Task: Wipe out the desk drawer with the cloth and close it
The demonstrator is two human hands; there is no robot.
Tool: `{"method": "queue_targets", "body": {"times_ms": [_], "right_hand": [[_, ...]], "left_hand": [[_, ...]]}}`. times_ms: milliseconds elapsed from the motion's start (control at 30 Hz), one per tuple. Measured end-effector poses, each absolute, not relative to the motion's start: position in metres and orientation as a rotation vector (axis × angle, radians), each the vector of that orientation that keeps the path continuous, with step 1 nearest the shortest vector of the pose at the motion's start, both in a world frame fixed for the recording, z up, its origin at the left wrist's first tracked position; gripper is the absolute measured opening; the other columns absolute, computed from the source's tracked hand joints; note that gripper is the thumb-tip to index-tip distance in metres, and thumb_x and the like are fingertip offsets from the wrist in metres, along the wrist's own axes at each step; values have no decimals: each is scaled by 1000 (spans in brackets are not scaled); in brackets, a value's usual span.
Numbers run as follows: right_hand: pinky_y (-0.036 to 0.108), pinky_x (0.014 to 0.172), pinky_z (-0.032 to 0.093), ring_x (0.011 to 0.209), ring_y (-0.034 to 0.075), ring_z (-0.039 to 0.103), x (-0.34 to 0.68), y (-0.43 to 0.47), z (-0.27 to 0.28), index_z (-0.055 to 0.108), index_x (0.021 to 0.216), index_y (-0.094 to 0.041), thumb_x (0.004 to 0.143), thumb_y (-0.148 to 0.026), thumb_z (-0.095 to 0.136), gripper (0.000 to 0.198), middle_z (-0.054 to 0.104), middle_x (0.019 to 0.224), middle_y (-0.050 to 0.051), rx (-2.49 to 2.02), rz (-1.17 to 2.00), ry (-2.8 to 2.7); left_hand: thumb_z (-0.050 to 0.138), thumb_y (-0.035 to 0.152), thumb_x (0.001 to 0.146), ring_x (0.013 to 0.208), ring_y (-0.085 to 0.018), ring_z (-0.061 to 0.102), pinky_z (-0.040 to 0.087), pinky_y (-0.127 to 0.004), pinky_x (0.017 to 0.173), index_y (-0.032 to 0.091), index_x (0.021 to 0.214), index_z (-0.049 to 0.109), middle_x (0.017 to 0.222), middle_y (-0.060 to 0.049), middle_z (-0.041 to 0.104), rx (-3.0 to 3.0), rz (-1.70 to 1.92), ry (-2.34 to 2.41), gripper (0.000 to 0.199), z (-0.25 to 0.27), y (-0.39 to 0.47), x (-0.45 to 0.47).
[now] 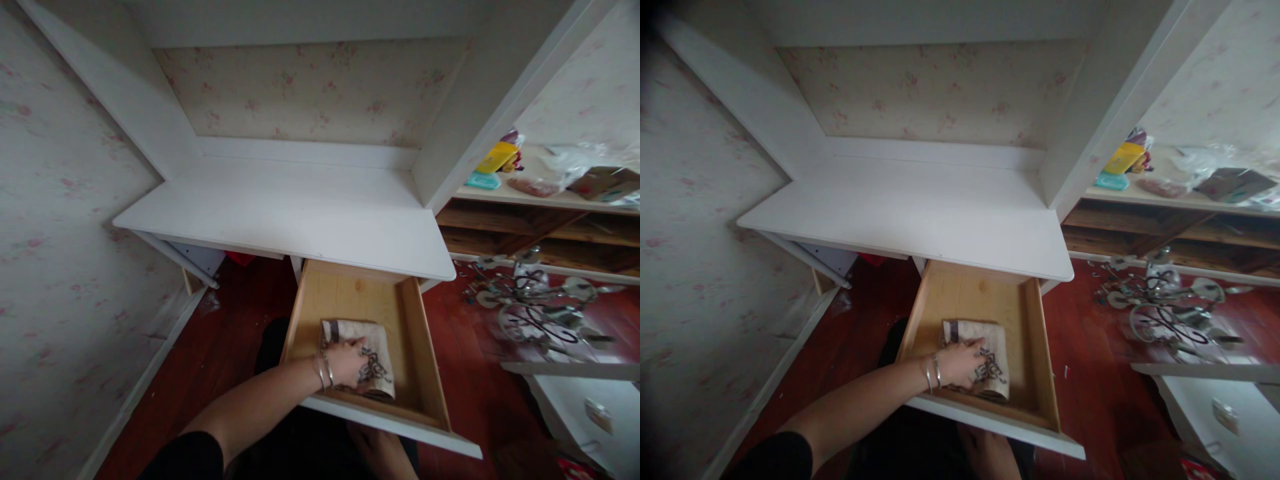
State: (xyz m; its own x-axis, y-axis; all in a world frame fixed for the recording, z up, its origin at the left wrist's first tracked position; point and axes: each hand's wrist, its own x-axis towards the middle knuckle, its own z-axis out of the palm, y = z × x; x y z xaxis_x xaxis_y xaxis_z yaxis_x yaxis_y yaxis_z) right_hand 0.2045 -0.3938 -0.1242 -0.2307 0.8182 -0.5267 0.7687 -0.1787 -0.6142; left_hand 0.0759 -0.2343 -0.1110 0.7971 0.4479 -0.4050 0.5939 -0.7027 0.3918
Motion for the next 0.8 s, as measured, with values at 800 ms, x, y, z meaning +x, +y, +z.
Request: {"method": "queue_targets", "body": {"times_ms": [800], "right_hand": [[38,98,45,114,31,62,204,-400,-144,74,110,-27,97,-41,45,35,70,118,8,-1983,1330,-2043]], "left_hand": [[74,38,70,146,-49,5,17,-80,103,34,155,15,164,-11,-2,2489,-376,1258,104,-146,-116,65]]}}
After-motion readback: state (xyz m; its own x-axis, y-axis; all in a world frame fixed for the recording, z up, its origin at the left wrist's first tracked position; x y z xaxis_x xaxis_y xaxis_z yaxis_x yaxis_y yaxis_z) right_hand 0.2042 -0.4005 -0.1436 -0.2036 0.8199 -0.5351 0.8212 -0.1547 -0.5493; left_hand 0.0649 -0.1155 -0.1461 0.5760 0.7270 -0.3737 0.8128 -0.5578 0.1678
